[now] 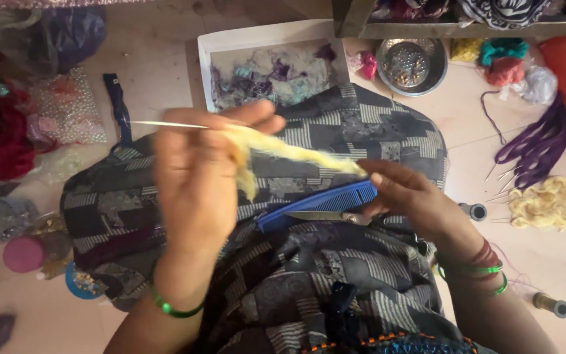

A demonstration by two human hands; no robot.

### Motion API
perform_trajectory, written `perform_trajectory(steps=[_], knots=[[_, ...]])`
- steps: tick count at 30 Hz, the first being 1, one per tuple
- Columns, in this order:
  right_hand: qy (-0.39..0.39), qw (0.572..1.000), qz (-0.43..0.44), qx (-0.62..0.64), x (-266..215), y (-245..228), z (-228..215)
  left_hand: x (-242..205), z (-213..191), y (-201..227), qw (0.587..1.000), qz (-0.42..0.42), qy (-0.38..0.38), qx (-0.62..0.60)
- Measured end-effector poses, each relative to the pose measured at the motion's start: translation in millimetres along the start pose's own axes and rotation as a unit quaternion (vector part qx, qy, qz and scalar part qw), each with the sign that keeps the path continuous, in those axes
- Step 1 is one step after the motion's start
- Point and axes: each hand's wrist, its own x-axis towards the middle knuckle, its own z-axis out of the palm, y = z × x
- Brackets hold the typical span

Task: Attach decorative tassels to the edge of a purple and gold fabric garment using a needle and thread.

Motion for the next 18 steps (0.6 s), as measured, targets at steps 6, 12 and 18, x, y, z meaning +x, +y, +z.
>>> perform_trajectory(steps=[6,12,18], knots=[[0.182,0.895,-0.131,-0.385,27.9,24.7,-0.5,9.6,-11.0,47.0,0.990,0.051,0.052,0.118],[0.004,0.659,-0.220,-0.720,36.3,31.1,36.1,14.5,11.3,64.8,0.959,-0.004,0.052,0.280],[-0.046,0.753,-0.282,-0.593,26.4,29.7,-13.4,16.8,10.2,40.3,0.965,-0.059,0.048,0.251]])
